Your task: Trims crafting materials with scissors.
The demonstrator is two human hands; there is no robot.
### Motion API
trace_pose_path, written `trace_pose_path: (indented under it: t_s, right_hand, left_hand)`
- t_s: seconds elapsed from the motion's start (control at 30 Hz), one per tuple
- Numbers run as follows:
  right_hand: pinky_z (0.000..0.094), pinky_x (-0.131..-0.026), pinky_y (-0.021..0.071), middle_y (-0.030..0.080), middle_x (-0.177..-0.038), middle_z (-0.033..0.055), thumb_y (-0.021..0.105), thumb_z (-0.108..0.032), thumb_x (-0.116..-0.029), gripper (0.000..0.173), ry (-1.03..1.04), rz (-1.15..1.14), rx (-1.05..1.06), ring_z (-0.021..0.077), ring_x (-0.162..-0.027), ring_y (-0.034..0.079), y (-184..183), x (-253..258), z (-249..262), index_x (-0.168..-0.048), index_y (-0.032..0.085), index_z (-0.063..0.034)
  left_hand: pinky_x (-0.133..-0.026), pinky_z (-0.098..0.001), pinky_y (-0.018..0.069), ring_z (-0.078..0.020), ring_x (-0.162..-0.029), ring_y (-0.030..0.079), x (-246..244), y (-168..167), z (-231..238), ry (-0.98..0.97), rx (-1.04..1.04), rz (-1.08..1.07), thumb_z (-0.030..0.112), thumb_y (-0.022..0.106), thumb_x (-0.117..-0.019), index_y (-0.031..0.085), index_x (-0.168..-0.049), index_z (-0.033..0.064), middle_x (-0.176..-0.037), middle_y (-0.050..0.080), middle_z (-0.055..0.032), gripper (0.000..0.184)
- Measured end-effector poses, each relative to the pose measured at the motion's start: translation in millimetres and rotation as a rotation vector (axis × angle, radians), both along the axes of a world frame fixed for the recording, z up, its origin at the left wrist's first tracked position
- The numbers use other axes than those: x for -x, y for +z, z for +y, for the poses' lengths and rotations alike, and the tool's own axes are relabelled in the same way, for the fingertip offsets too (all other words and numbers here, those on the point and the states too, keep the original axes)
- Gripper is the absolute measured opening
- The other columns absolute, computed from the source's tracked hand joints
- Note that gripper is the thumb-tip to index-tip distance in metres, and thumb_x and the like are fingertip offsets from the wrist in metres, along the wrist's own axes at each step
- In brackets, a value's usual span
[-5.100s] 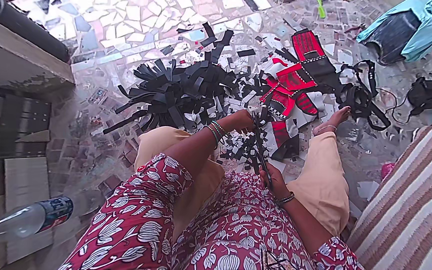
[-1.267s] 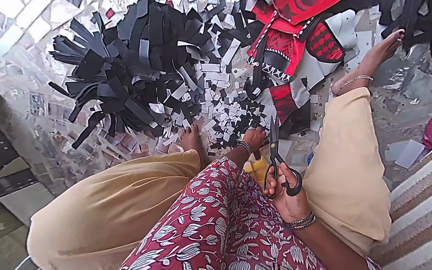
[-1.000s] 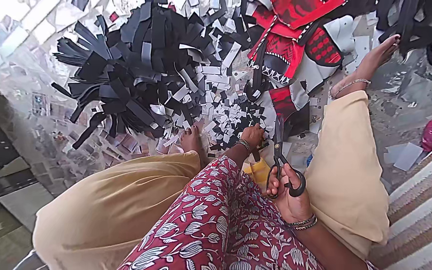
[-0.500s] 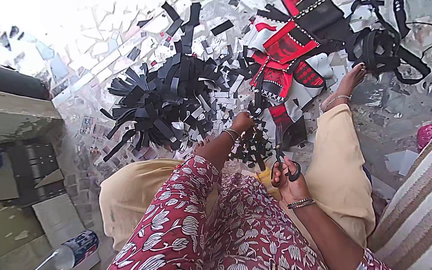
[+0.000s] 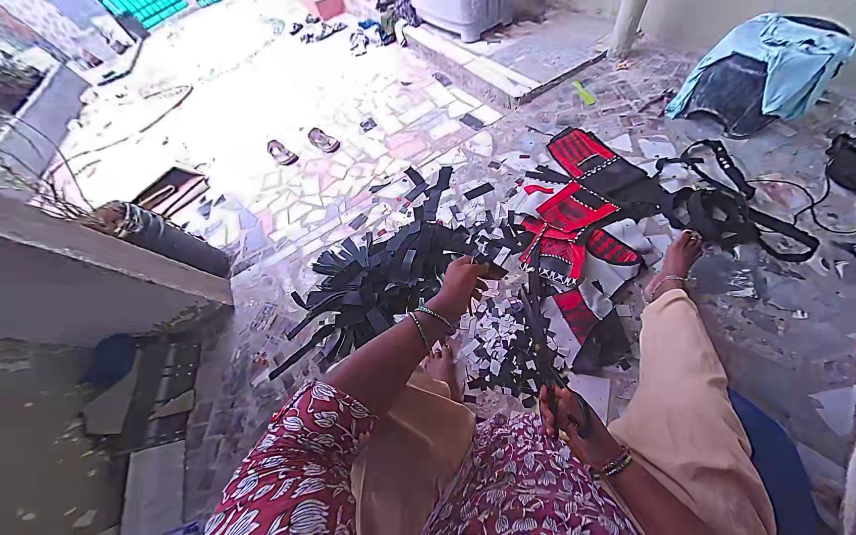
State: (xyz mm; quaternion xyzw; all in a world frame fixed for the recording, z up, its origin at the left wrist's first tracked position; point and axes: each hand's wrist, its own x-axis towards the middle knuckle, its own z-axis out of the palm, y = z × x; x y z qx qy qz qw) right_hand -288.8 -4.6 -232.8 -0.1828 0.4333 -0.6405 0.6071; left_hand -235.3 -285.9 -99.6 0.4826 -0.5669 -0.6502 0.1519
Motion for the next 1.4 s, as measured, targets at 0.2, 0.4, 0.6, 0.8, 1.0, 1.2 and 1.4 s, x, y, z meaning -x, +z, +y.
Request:
trace_pose_path:
  t_s: [0.2, 0.4, 0.6, 0.8, 1.0, 1.2, 1.4]
  right_hand:
    - [0.0218, -0.054, 0.0531, 0.058, -0.067, -0.0114, 0.068, -0.077, -0.0771, 0.068, 0.088, 0.203, 0.032, 0.0032, -0.055, 0.059, -4.9, -10.0, 1.6, -0.102, 0.057, -0.014]
    - [0.0217, -0.055, 0.0504, 0.057, -0.069, -0.0114, 0.063, -0.079, -0.0794, 0.073, 0.135, 0.456, 0.075, 0.001, -0.057, 0.056, -13.4, -17.1, 0.1, -0.103, 0.058, -0.0097]
    - [0.026, -0.062, 0.0534, 0.058, -0.074, -0.0063, 0.055, -0.074, -0.0889, 0.077, 0.063, 0.563, 0.122, 0.0033, -0.062, 0.058, -7.3, -16.2, -2.4, -0.107, 0.058, 0.0011]
    - [0.0214, -0.06, 0.0526, 0.059, -0.071, -0.0135, 0.062, -0.066, -0.0891, 0.06, -0.028, 0.36, 0.101, 0.0004, -0.06, 0.058, -10.9, -10.7, -5.0, -0.106, 0.055, -0.0094]
    - [0.0199, -0.057, 0.0524, 0.058, -0.069, -0.0129, 0.066, -0.075, -0.0802, 0.068, -0.036, 0.304, 0.047, 0.0008, -0.057, 0.058, -8.1, -11.5, -4.9, -0.104, 0.056, -0.0119]
    - [0.0196, -0.057, 0.0518, 0.058, -0.07, -0.0128, 0.065, -0.076, -0.0807, 0.069, 0.02, 0.335, 0.047, 0.0005, -0.058, 0.058, -5.8, -9.1, -5.6, -0.104, 0.056, -0.0113]
    - [0.0202, -0.058, 0.0526, 0.057, -0.07, -0.0125, 0.062, -0.072, -0.0865, 0.064, 0.01, 0.346, 0.083, 0.0011, -0.059, 0.058, -5.9, -8.4, -5.5, -0.105, 0.056, -0.011]
  left_hand:
    - [-0.044, -0.0183, 0.039, -0.0068, -0.052, 0.052, -21.0, 11.2, 11.4, 0.222, -0.113, 0.184, 0.013, 0.051, -0.1068, 0.059, -0.106, 0.0015, -0.078, 0.064, -0.0061, 0.014]
    - [-0.043, -0.0195, 0.0399, -0.0075, -0.051, 0.054, -19.9, -5.7, 18.6, 0.219, -0.06, 0.182, 0.002, 0.053, -0.1029, 0.058, -0.106, -0.0021, -0.077, 0.067, -0.0081, 0.007]
    - [-0.045, -0.021, 0.0424, -0.0095, -0.052, 0.058, -14.5, -15.2, 23.2, 0.151, 0.004, 0.15, -0.004, 0.058, -0.0975, 0.059, -0.107, -0.0036, -0.08, 0.069, -0.0104, 0.009]
    - [-0.051, -0.0241, 0.048, -0.0115, -0.06, 0.061, -7.1, -25.1, 38.2, 0.004, 0.048, 0.118, -0.008, 0.06, -0.0946, 0.058, -0.129, -0.0037, -0.093, 0.067, -0.0118, 0.035]
    - [-0.05, -0.0213, 0.0478, -0.0093, -0.061, 0.062, -6.1, -25.0, 44.7, -0.027, 0.068, 0.105, -0.006, 0.061, -0.0959, 0.06, -0.117, -0.0066, -0.092, 0.069, -0.0112, 0.021]
    - [-0.052, -0.0215, 0.0495, -0.0096, -0.061, 0.063, -4.4, -24.0, 40.4, -0.048, 0.108, 0.059, -0.004, 0.064, -0.0957, 0.06, -0.115, -0.007, -0.088, 0.07, -0.0106, 0.02]
    - [-0.052, -0.0209, 0.0474, -0.009, -0.061, 0.063, -4.4, -25.6, 41.5, -0.132, 0.101, -0.008, -0.004, 0.065, -0.0947, 0.061, -0.112, -0.0045, -0.088, 0.071, -0.0099, 0.018]
